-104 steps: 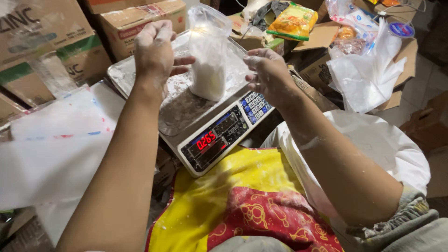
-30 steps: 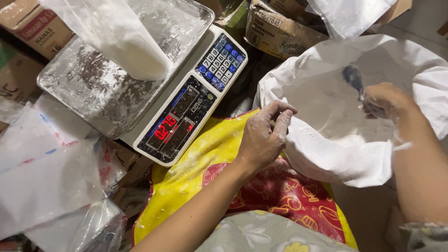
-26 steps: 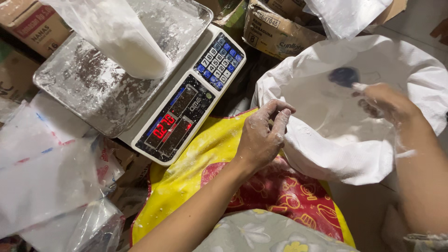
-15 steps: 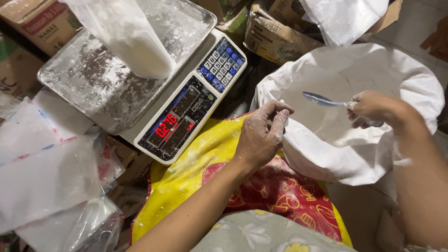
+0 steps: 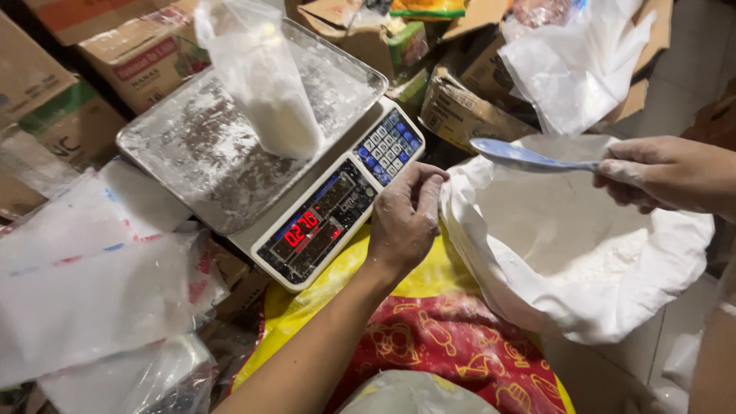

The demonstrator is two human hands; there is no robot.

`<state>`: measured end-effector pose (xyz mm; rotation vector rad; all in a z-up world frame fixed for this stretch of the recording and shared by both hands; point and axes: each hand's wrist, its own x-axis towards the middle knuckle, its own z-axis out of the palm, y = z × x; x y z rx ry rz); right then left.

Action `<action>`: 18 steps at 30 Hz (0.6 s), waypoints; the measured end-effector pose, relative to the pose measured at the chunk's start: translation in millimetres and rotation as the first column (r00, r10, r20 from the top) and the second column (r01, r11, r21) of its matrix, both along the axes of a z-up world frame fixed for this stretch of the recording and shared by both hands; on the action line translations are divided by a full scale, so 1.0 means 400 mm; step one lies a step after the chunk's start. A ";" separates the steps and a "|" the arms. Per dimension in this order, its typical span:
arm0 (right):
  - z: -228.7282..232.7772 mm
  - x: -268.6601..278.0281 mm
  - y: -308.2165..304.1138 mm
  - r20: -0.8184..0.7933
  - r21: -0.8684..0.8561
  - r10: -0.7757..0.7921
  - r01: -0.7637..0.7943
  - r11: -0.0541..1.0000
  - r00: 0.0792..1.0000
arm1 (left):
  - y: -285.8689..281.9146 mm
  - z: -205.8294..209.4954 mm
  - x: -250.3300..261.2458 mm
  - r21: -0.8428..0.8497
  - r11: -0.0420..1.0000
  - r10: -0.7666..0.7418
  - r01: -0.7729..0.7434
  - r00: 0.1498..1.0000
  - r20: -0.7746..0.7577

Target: The person scoops white powder from a large sack into small plastic bags using a scoop, places each bag on a digital scale, adjusts the amount to reach a target weight, then ties the bag and sets it aside. The process repeats for multiple bags.

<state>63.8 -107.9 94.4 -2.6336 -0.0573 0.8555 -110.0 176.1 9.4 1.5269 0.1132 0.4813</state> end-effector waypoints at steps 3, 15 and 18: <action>0.070 -0.033 0.124 0.110 0.066 0.108 -0.116 0.991 0.988 | 0.045 0.017 -0.001 0.120 0.958 0.248 -0.260 0.963 0.105; 0.314 -0.086 0.581 0.864 -0.111 0.445 -0.772 0.626 0.236 | 0.352 0.034 0.062 0.375 0.495 0.736 -0.784 0.608 0.298; 0.345 -0.096 0.691 0.826 -0.469 0.524 -0.770 0.432 -0.209 | 0.432 0.024 0.103 0.339 0.543 0.722 -0.768 0.634 0.279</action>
